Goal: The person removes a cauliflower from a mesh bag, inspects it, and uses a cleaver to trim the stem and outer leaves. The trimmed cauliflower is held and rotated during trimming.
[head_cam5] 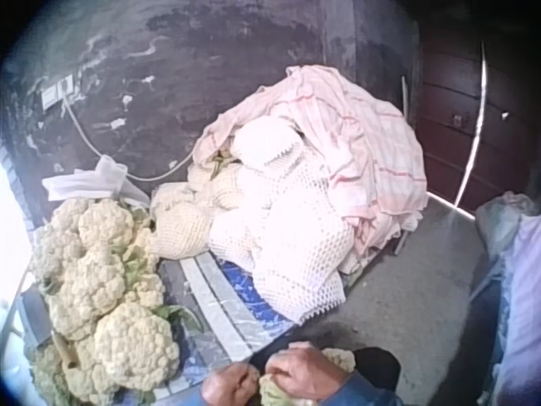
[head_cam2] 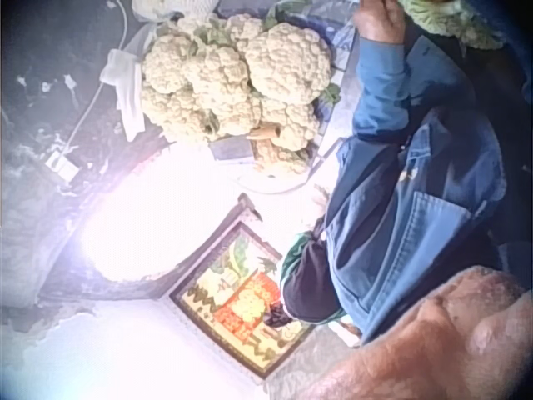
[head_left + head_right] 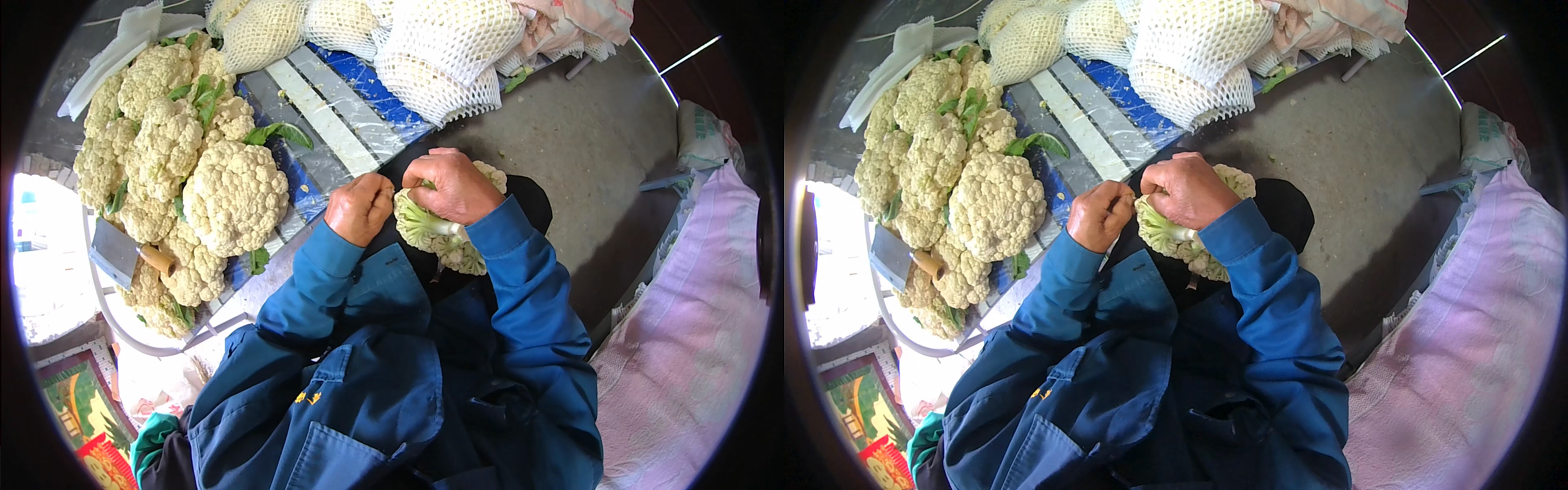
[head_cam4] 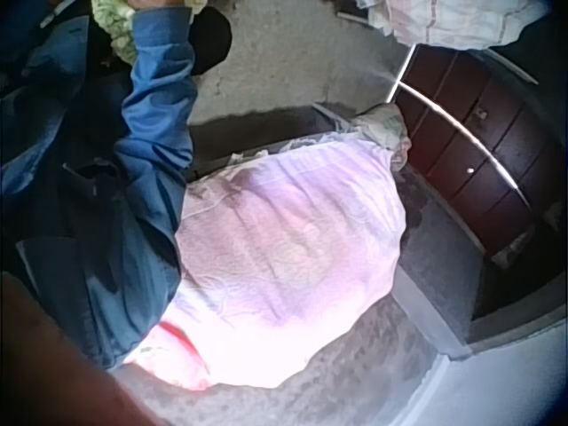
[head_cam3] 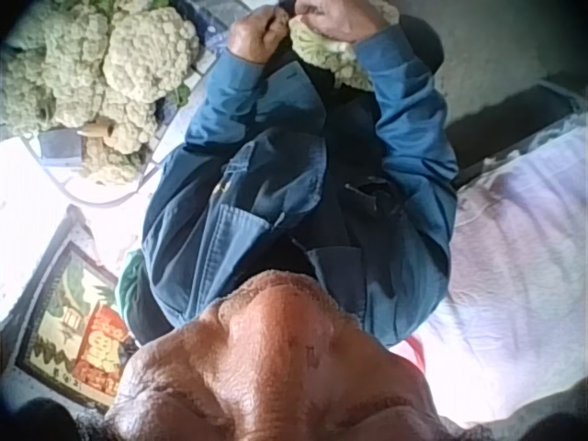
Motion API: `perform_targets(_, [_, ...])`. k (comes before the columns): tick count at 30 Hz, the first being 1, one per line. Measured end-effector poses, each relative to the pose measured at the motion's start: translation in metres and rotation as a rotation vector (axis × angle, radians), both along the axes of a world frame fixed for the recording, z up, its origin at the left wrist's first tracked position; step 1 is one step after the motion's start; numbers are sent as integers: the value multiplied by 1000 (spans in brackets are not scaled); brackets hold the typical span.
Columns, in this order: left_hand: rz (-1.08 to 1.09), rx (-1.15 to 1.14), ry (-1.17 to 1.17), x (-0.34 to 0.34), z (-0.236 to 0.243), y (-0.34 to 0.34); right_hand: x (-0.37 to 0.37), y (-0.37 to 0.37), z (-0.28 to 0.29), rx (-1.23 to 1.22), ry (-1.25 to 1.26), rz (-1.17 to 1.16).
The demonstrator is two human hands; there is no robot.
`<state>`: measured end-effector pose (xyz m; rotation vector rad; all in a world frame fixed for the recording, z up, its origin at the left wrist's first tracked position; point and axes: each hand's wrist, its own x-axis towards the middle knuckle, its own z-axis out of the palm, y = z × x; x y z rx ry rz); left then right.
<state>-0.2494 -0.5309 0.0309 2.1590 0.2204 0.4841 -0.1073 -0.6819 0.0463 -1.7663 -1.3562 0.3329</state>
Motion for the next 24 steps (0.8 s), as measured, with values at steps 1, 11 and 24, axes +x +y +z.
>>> perform_targets(1, [23,-30,53,-4,-4,2,0,0,-1,9,-4,-3])
perform_targets(11, [-21,92,228,-33,-11,22,2,-1,0,-49,7,3])
perform_targets(24, [-1,-73,29,-9,2,-5,-1,-1,6,-83,26,-18])
